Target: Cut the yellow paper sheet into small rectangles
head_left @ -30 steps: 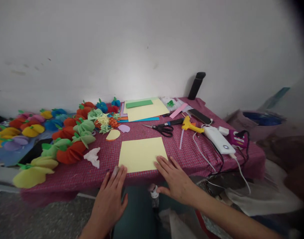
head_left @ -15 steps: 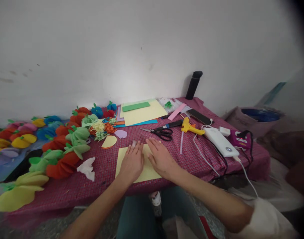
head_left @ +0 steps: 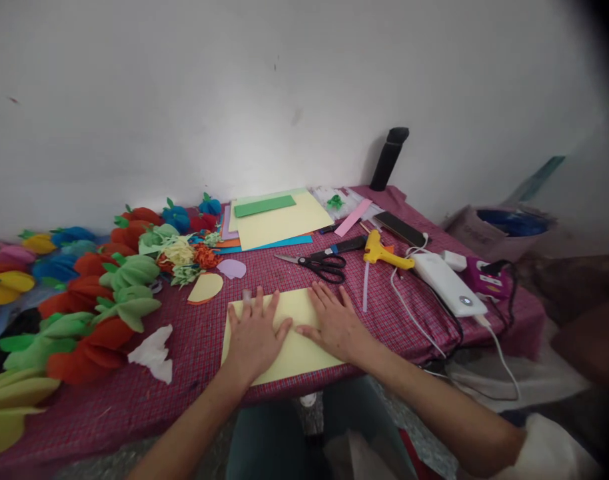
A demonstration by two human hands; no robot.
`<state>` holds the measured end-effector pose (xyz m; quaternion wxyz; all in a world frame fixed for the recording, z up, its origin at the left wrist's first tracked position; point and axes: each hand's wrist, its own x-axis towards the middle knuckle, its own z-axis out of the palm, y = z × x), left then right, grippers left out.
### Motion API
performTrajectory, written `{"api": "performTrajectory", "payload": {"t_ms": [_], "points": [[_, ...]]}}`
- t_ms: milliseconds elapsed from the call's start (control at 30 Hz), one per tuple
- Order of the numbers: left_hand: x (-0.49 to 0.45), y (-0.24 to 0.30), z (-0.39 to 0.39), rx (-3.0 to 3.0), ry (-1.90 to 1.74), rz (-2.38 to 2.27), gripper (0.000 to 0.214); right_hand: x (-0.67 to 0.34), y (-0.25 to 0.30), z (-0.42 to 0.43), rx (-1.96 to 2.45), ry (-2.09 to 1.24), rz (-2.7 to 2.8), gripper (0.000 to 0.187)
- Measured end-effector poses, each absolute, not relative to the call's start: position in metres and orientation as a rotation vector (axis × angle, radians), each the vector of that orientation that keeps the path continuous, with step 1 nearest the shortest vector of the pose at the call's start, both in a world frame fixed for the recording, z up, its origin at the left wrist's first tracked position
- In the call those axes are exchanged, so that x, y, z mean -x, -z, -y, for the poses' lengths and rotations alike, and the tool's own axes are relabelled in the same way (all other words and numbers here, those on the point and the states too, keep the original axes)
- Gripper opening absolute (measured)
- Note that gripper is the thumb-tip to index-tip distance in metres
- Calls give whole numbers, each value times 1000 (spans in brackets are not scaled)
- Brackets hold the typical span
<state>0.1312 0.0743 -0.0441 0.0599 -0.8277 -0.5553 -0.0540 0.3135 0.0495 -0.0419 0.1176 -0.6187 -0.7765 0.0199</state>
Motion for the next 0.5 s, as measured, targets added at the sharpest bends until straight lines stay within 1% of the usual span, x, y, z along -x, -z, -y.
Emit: {"api": "performTrajectory", "payload": {"t_ms": [100, 200, 267, 367, 500], "points": [[-120, 38, -68, 2429, 156, 1728, 61, -319, 37, -46, 1827, -51, 2289, 77], [-118, 30, -59, 2408, 225, 1628, 55, -311, 27, -41, 1823, -4, 2248, 67], [-120, 28, -53, 2463, 261, 1528, 51, -300, 24, -36, 1745, 14, 2260, 62], [-121, 35, -48, 2560, 229, 1476, 49, -285, 28, -31, 1624, -74, 2356, 63], [-106, 44, -45, 2556, 179, 1552, 49, -282, 36, -29, 1618, -142, 2374, 69]]}}
